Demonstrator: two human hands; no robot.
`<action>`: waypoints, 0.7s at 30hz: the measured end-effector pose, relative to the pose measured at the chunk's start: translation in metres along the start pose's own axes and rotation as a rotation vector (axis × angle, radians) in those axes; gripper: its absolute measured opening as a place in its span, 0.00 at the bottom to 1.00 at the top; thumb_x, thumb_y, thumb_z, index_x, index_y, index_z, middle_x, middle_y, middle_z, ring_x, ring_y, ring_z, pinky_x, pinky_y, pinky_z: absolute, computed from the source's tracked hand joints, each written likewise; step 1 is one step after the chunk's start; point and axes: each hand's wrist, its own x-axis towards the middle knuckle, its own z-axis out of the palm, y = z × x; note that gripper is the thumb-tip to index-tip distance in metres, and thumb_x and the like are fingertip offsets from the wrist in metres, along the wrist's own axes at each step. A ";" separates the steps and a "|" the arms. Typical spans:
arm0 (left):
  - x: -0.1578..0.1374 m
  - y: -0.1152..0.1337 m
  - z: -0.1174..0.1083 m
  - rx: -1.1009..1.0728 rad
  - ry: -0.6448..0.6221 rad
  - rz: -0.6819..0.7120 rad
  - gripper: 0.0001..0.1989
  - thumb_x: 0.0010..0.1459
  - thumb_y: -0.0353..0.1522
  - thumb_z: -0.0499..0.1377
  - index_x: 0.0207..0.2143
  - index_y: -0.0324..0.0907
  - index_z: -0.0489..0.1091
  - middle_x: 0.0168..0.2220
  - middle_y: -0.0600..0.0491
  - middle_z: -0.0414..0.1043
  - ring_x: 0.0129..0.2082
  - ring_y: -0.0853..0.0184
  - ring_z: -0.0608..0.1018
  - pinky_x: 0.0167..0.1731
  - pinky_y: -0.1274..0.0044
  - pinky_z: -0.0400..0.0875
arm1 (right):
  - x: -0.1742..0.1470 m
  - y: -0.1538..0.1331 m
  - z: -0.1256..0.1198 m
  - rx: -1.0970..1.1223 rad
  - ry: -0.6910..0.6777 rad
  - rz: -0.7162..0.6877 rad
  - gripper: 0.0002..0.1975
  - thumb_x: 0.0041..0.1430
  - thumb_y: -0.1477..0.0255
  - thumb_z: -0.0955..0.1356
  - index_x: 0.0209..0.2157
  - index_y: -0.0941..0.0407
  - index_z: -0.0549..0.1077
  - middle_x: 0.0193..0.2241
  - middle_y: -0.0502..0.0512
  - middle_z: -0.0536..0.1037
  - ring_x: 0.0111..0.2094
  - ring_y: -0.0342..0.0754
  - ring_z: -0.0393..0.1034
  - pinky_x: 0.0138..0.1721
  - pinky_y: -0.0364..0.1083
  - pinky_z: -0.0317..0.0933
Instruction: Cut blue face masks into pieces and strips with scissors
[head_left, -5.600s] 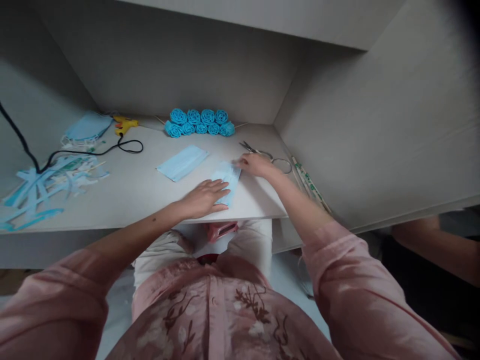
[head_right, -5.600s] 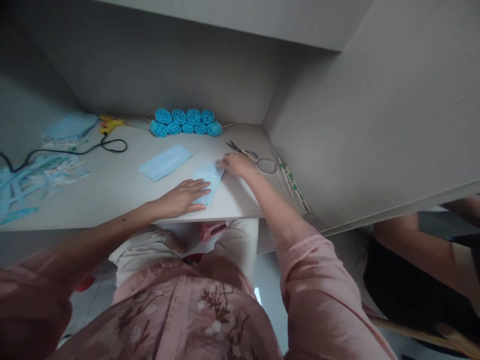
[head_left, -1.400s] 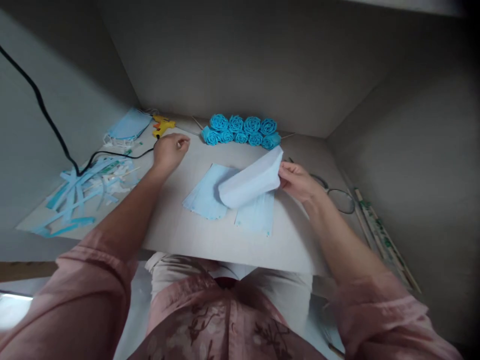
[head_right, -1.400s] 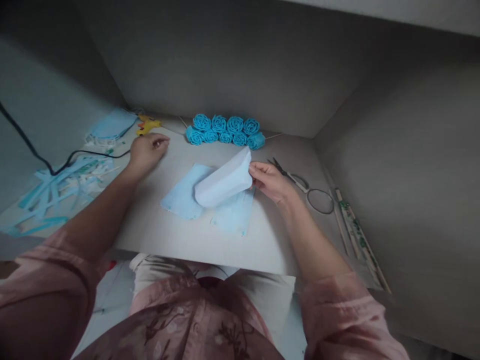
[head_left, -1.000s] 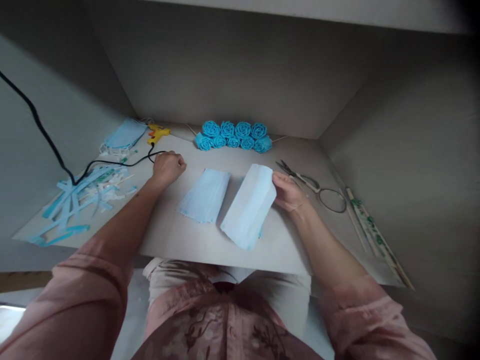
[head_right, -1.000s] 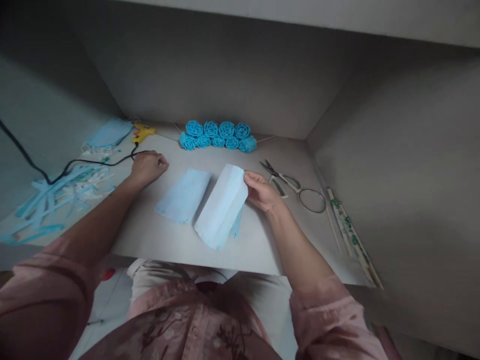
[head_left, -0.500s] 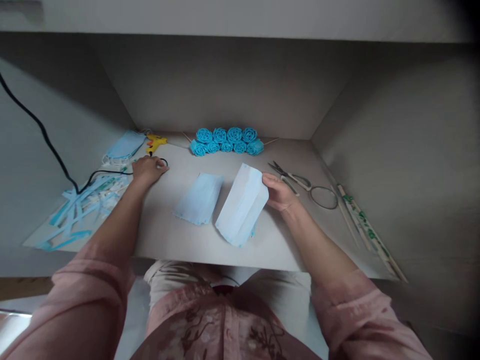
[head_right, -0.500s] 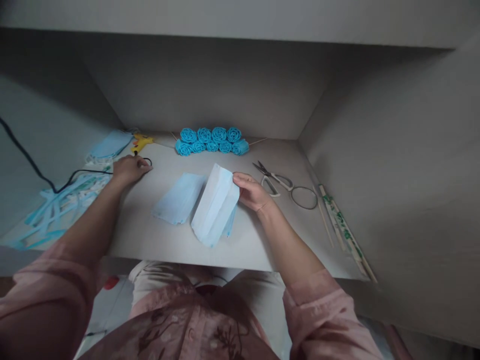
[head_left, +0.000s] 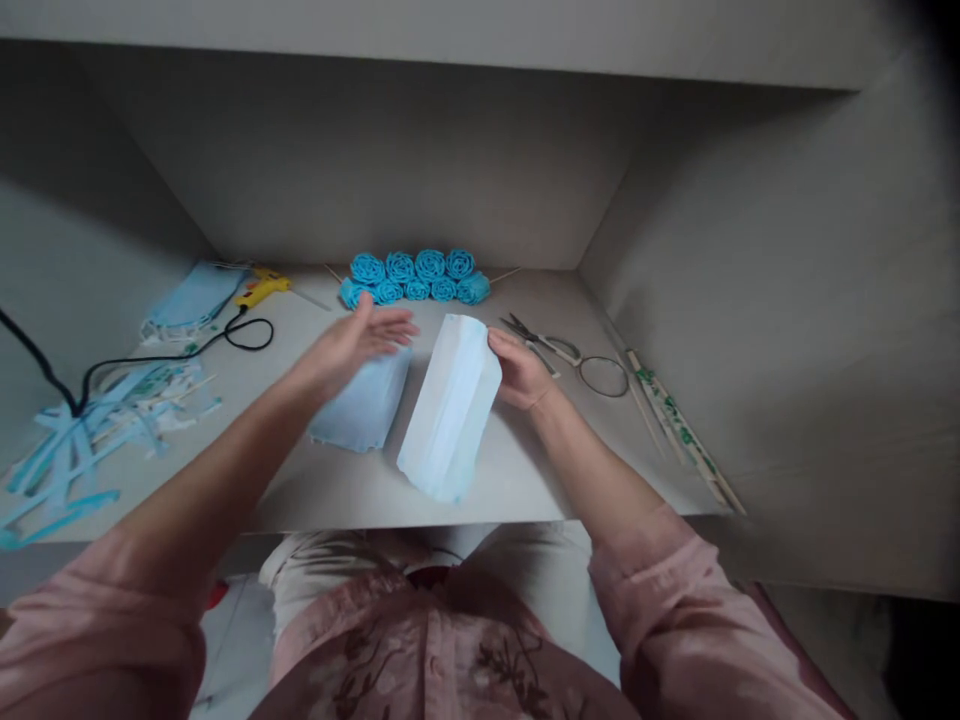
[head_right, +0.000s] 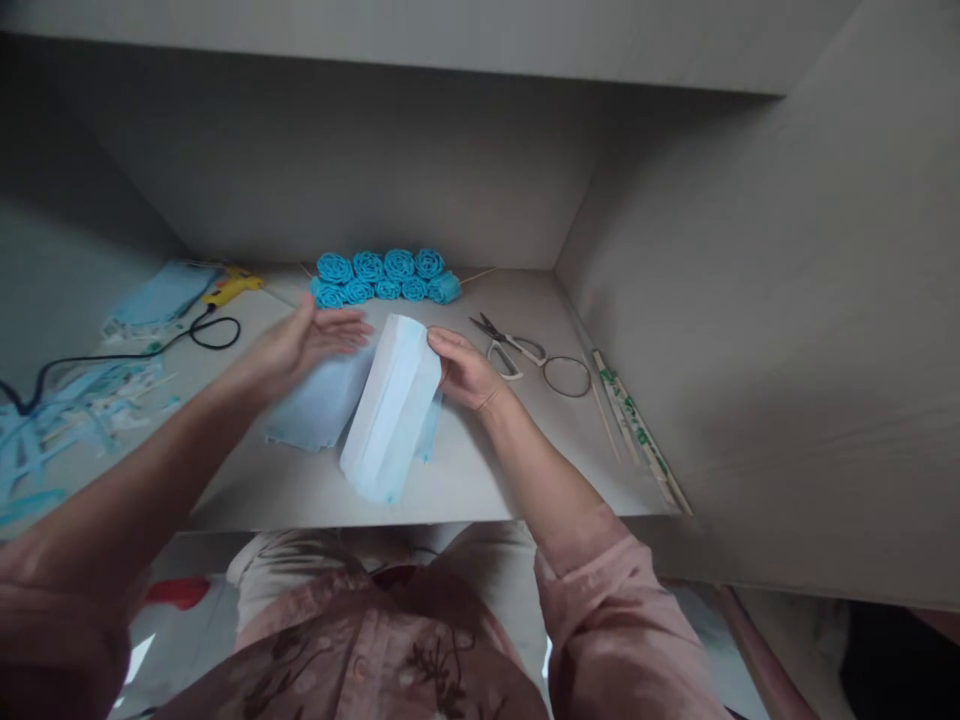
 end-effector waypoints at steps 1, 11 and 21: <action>-0.001 0.002 0.019 -0.136 -0.158 -0.085 0.41 0.60 0.59 0.37 0.53 0.36 0.69 0.49 0.40 0.74 0.47 0.56 0.76 0.45 0.68 0.70 | -0.001 -0.002 0.001 -0.030 0.015 -0.018 0.17 0.45 0.58 0.75 0.25 0.55 0.69 0.20 0.45 0.69 0.22 0.40 0.64 0.25 0.40 0.61; -0.011 -0.011 0.044 -0.277 -0.283 -0.350 0.28 0.43 0.40 0.70 0.47 0.39 0.72 0.47 0.43 0.76 0.40 0.58 0.78 0.39 0.70 0.72 | 0.005 -0.007 0.003 -0.476 0.251 -0.190 0.17 0.51 0.55 0.71 0.29 0.55 0.75 0.18 0.45 0.67 0.18 0.38 0.61 0.18 0.39 0.55; -0.015 -0.014 0.045 -0.073 0.030 -0.246 0.24 0.39 0.41 0.70 0.38 0.37 0.75 0.36 0.48 0.78 0.32 0.62 0.78 0.32 0.73 0.72 | 0.005 -0.001 0.001 -0.527 0.116 -0.047 0.20 0.46 0.54 0.73 0.27 0.57 0.72 0.17 0.46 0.69 0.18 0.39 0.63 0.19 0.40 0.58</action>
